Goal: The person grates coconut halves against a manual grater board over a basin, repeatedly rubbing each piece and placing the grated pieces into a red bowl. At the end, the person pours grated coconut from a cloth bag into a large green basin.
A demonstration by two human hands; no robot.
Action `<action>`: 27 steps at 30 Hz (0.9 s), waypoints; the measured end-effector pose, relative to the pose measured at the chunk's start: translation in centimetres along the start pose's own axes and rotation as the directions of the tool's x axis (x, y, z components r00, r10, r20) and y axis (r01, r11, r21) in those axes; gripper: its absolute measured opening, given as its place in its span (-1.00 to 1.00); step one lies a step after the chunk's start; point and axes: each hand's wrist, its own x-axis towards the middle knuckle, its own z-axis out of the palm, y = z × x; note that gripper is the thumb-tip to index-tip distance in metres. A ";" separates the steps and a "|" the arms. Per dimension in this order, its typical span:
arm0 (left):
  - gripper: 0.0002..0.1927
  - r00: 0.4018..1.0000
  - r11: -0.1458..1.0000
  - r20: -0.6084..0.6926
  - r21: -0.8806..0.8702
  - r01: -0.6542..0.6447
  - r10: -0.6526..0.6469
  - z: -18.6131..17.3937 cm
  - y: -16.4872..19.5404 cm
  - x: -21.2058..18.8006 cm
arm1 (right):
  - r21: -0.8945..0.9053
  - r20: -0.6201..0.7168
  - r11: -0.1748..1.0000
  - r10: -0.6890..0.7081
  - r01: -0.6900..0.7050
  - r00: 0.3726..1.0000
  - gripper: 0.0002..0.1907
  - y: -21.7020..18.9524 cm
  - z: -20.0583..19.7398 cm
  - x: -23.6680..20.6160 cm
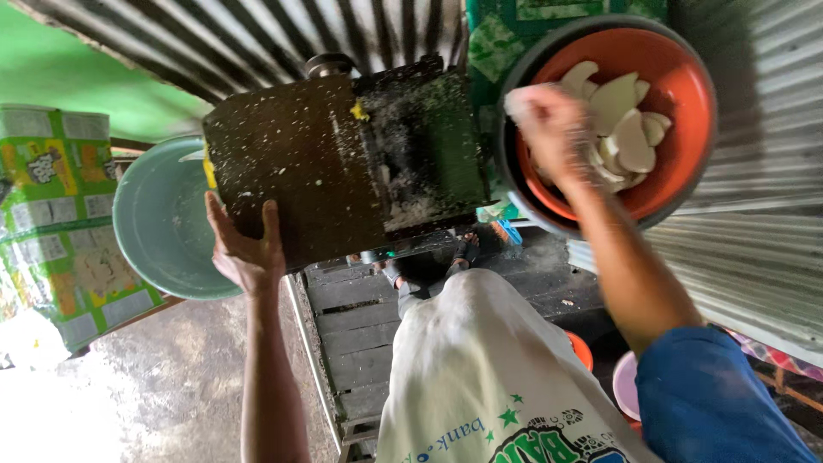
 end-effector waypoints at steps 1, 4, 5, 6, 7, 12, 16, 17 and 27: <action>-0.04 1.000 1.000 0.003 0.003 0.007 -0.007 0.1 0.1 0.0 | 0.012 -0.071 1.000 -0.007 0.008 0.997 -0.83 2.5 -2.6 0.2; -0.03 0.992 0.993 0.060 -0.029 0.117 -0.115 0.1 0.3 0.1 | -0.404 -0.246 0.826 0.314 -0.392 0.917 -0.51 9.2 -10.4 -1.4; -0.05 0.998 0.998 0.031 -0.023 0.053 -0.052 0.0 0.4 0.0 | -0.590 -0.159 0.725 0.326 -0.355 0.932 -0.57 11.0 -11.6 -1.9; -0.07 1.000 1.000 0.001 -0.018 -0.013 0.013 0.0 0.5 0.0 | -0.749 -0.076 0.598 0.351 -0.286 0.933 -0.63 12.2 -13.1 -2.5; -0.09 0.996 0.997 -0.033 -0.012 -0.078 0.078 0.1 0.8 0.1 | -0.872 0.001 0.452 0.385 -0.187 0.923 -0.68 13.0 -14.4 -2.8; -0.15 1.000 0.999 0.008 -0.049 0.010 -0.010 -0.3 1.9 -0.1 | -0.790 0.241 0.590 0.051 0.165 0.969 -0.43 13.0 -16.1 -2.6; -0.17 1.000 0.999 -0.003 -0.049 0.015 -0.015 -0.2 2.3 -0.2 | -0.798 0.268 0.576 0.076 0.177 0.960 -0.57 12.3 -16.2 -0.6; -0.18 1.000 0.999 -0.019 -0.052 -0.008 0.007 -0.2 2.2 -0.2 | -0.801 0.294 0.566 0.089 0.194 0.952 -0.68 12.3 -16.1 -0.1; -0.11 0.965 0.972 0.114 0.017 0.234 -0.235 -0.5 2.4 1.3 | -0.919 0.332 0.268 0.125 0.290 0.935 -0.88 5.9 -18.4 4.3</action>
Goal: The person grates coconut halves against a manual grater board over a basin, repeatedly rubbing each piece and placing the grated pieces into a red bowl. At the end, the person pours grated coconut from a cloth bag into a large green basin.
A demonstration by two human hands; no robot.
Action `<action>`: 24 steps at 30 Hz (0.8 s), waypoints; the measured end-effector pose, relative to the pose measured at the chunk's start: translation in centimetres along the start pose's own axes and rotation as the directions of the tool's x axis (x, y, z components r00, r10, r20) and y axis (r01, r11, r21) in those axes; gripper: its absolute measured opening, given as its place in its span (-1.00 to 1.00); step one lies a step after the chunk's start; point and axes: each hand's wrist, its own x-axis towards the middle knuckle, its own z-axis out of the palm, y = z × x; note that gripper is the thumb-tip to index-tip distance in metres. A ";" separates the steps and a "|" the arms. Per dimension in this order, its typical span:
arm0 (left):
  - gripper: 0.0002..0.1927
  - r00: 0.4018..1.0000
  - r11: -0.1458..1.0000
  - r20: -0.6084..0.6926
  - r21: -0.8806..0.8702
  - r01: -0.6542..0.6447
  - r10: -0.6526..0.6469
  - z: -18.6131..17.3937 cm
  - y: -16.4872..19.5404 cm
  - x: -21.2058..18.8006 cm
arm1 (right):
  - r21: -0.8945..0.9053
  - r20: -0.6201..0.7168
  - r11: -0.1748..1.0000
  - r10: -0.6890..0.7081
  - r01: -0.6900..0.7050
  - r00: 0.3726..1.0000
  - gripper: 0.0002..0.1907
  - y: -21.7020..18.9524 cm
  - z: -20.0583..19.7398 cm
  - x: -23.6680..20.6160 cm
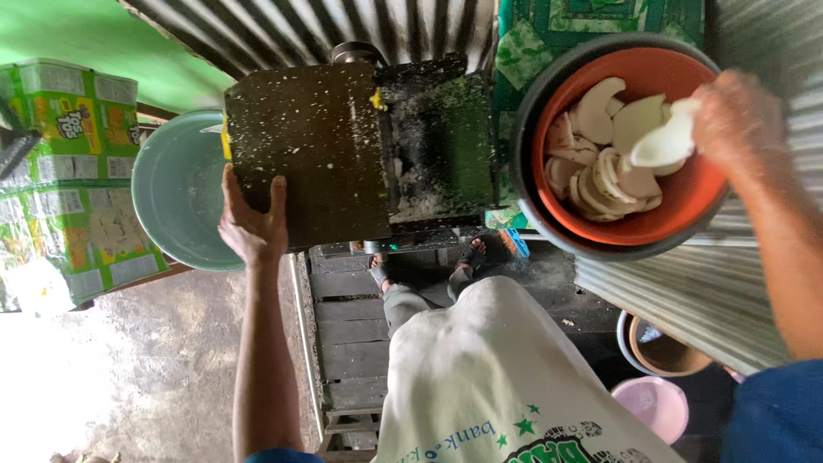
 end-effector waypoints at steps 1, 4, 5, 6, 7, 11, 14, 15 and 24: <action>-0.10 0.996 0.997 0.046 -0.011 0.078 -0.077 -0.2 0.2 0.0 | 0.047 -0.041 0.999 0.022 -0.020 0.999 -0.86 -0.6 -1.8 -0.1; -0.11 0.978 0.982 -0.097 -0.024 -0.189 0.185 -1.0 0.6 -0.7 | 0.290 -0.067 0.956 0.075 -0.053 0.995 -0.80 -4.2 -7.6 0.1; -0.13 0.976 0.978 -0.114 -0.071 -0.195 0.186 -1.2 0.6 -0.9 | 0.383 -0.061 0.922 0.086 -0.056 0.994 -0.78 -6.0 -9.3 0.5; -0.14 0.974 0.973 -0.132 -0.116 -0.200 0.185 -1.3 0.6 -1.1 | 0.423 -0.054 0.905 0.082 -0.052 0.995 -0.78 -8.0 -10.8 1.0; -0.16 0.972 0.966 -0.151 -0.161 -0.204 0.181 -1.4 0.6 -1.2 | 0.463 -0.048 0.885 0.076 -0.045 0.996 -0.76 -10.3 -11.9 1.5; -0.16 0.970 0.962 -0.170 -0.181 -0.204 0.174 -1.4 -0.1 -0.9 | 0.465 -0.205 0.864 -0.105 0.191 0.973 -0.73 -19.7 -13.5 4.4; -0.11 0.977 0.980 -0.119 -0.066 -0.187 0.178 -1.4 -1.0 -0.4 | 0.417 -0.233 0.877 -0.151 0.240 0.961 -0.70 -25.5 -12.4 6.0; -0.11 0.969 0.975 -0.135 -0.057 -0.217 0.207 -1.3 -1.2 -0.2 | 0.248 -0.114 0.939 -0.215 0.238 0.970 -0.66 -27.3 -11.9 6.9; -0.03 0.979 0.967 -0.038 -0.153 -0.202 0.199 -1.5 -1.9 0.3 | -0.164 0.220 0.953 -0.215 0.253 0.951 -0.66 -38.8 -9.5 12.0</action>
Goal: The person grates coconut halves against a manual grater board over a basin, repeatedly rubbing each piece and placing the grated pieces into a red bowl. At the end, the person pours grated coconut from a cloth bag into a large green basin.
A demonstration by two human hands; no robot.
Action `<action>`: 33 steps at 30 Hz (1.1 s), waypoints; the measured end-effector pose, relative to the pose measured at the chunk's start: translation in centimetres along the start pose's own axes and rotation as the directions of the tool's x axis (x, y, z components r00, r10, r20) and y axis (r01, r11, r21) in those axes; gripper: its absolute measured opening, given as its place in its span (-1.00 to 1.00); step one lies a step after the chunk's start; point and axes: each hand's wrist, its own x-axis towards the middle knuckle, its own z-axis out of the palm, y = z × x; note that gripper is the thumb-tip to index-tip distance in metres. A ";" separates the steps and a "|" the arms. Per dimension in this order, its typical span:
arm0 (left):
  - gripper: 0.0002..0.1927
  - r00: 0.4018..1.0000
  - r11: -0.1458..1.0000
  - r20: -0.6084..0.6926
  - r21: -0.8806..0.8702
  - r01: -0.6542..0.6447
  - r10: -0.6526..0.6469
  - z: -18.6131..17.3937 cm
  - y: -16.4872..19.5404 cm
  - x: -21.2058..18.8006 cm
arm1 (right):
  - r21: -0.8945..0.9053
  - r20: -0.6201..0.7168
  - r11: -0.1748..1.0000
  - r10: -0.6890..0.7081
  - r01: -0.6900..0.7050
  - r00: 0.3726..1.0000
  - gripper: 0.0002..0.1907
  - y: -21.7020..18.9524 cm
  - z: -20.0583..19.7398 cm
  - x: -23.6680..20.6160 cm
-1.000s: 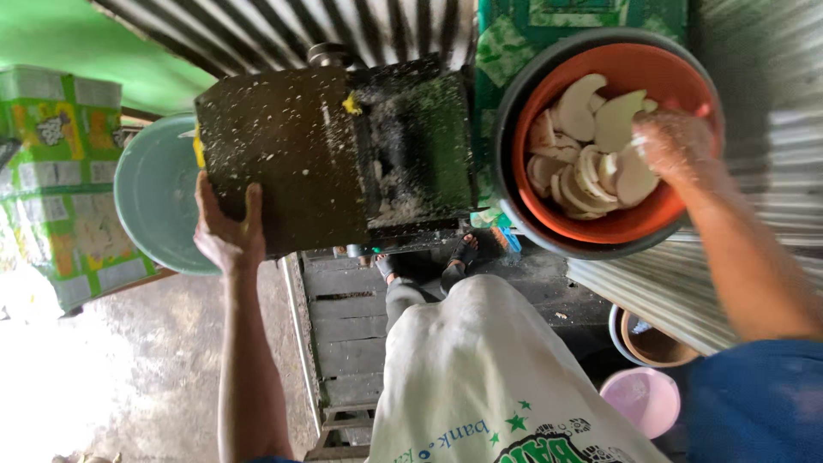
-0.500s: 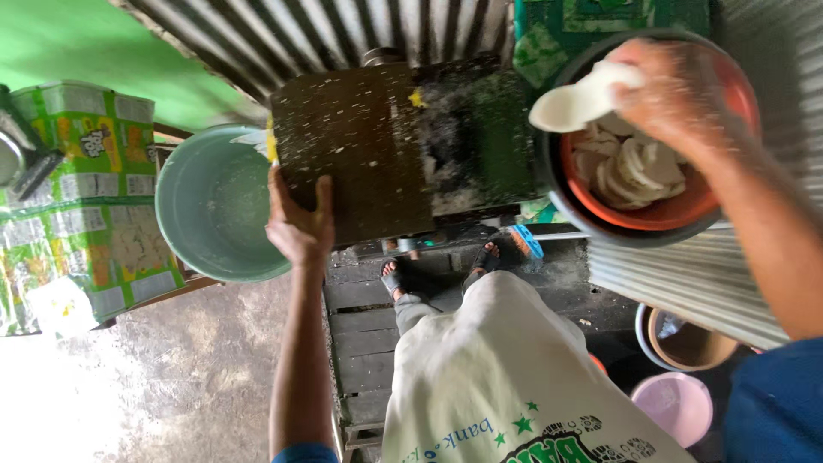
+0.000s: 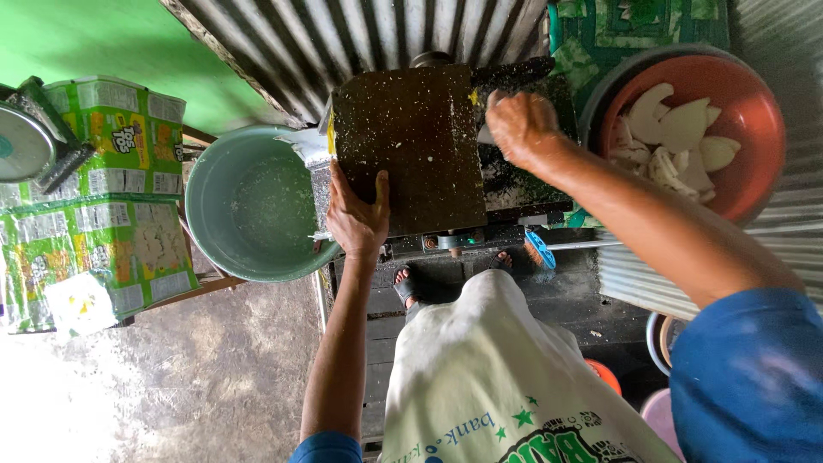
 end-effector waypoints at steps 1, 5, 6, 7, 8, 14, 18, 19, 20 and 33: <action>-0.03 1.000 1.000 0.008 -0.009 0.018 -0.018 0.0 0.0 0.0 | 0.057 -0.031 0.998 -0.007 0.009 0.999 -0.81 -0.8 -0.1 0.1; -0.05 0.994 0.996 -0.071 0.045 -0.074 0.078 0.2 -0.2 0.1 | 0.177 -0.057 0.983 -0.043 0.053 0.997 -0.90 -2.1 -0.5 -0.2; -0.04 0.998 0.998 -0.039 0.051 -0.047 0.049 0.3 -0.2 0.3 | 0.223 -0.082 0.973 -0.044 0.061 0.996 -0.90 -2.1 -0.6 -0.3; -0.03 1.000 0.998 -0.005 0.058 -0.020 0.020 0.3 -0.3 0.3 | 0.269 -0.105 0.960 -0.043 0.070 0.994 -0.89 -2.0 -0.6 -0.5; -0.03 1.000 0.999 -0.004 0.046 -0.018 0.018 0.3 -0.4 0.2 | 0.316 -0.126 0.946 -0.039 0.077 0.991 -0.87 -1.9 -0.6 -0.7; -0.01 1.000 0.999 -0.018 0.030 -0.011 0.012 0.6 -0.3 0.1 | 0.635 -0.009 0.770 0.087 -0.062 0.996 -0.86 -2.1 -0.9 -1.6; -0.02 0.995 0.997 -0.075 0.044 -0.066 0.069 0.9 -0.5 0.0 | 0.589 -0.107 0.808 0.037 0.033 0.994 -0.91 -2.0 -1.2 -2.2; -0.02 0.993 0.996 -0.087 0.048 -0.078 0.082 1.0 -0.6 0.0 | 0.583 -0.098 0.812 0.026 0.036 0.995 -0.88 -1.9 -1.2 -2.4; -0.02 0.996 0.998 -0.068 0.041 -0.056 0.059 1.0 -0.6 0.0 | 0.577 -0.089 0.816 0.016 0.039 0.996 -0.83 -1.9 -1.2 -2.6; -0.02 0.999 1.000 -0.031 0.001 -0.008 0.008 0.8 -0.4 0.0 | 0.637 -0.176 0.766 0.039 0.084 0.984 -0.86 -2.0 4.1 -2.5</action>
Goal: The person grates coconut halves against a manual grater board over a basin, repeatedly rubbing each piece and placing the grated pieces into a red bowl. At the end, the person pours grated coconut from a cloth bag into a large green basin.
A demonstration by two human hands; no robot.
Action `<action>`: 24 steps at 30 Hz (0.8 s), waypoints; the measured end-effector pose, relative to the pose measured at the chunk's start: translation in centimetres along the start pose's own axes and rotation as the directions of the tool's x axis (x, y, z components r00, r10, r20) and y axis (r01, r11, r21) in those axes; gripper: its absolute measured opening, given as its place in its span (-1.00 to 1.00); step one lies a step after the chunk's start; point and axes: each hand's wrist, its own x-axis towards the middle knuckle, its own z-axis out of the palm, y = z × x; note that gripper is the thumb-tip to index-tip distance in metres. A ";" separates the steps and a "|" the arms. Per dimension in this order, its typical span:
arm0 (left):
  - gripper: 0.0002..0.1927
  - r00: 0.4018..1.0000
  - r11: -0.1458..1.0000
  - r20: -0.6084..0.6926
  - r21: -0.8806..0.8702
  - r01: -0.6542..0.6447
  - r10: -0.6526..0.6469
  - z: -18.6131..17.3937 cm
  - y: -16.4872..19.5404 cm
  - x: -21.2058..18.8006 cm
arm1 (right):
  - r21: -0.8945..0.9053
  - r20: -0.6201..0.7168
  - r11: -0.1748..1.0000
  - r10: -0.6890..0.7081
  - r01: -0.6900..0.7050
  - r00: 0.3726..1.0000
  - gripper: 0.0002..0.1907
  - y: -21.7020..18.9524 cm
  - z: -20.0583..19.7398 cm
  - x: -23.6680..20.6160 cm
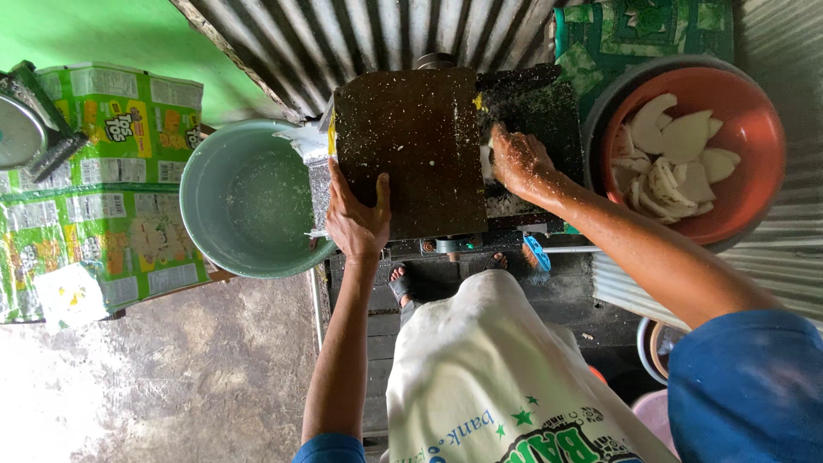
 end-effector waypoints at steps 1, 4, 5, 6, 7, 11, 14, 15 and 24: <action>-0.02 1.000 1.000 0.012 -0.003 0.016 -0.016 0.0 0.0 0.0 | -0.005 -0.003 1.000 -0.011 0.011 1.000 -0.82 0.1 0.2 -0.1; -0.02 1.000 1.000 0.006 0.015 0.000 -0.001 0.0 0.1 0.0 | 0.032 0.019 0.999 0.003 -0.004 1.000 -0.79 0.4 0.8 -0.5; -0.02 1.000 1.000 0.010 0.010 0.001 -0.001 0.0 0.2 0.0 | 0.052 0.032 0.999 0.016 -0.018 0.999 -0.79 0.5 0.9 -0.6; -0.02 1.000 1.000 0.012 0.007 0.001 -0.001 0.0 0.2 0.0 | 0.051 0.018 0.999 0.004 -0.005 1.000 -0.79 0.5 1.1 -0.6; -0.02 1.000 1.000 0.014 0.004 0.002 -0.002 0.0 0.2 0.0 | 0.051 0.004 0.999 -0.009 0.009 1.000 -0.78 0.6 1.2 -0.6; -0.02 0.999 1.000 0.031 -0.012 0.020 -0.019 0.0 0.2 0.0 | 0.100 0.094 0.990 0.088 -0.097 0.992 -0.89 1.3 2.2 -0.6; -0.03 1.000 1.000 -0.009 0.007 -0.022 0.022 -0.1 0.2 -0.1 | 0.002 -0.058 1.000 -0.023 0.024 0.998 -0.43 1.6 3.1 -0.8; -0.03 1.000 1.000 -0.004 0.012 -0.014 0.014 -0.1 0.2 -0.1 | 0.000 -0.093 0.999 -0.040 0.040 0.995 -0.41 1.7 3.3 -0.9; -0.03 1.000 1.000 -0.023 0.007 -0.015 0.015 -0.2 0.6 -0.2 | 0.161 -0.057 0.986 0.049 -0.039 0.997 -0.49 0.1 2.1 -1.6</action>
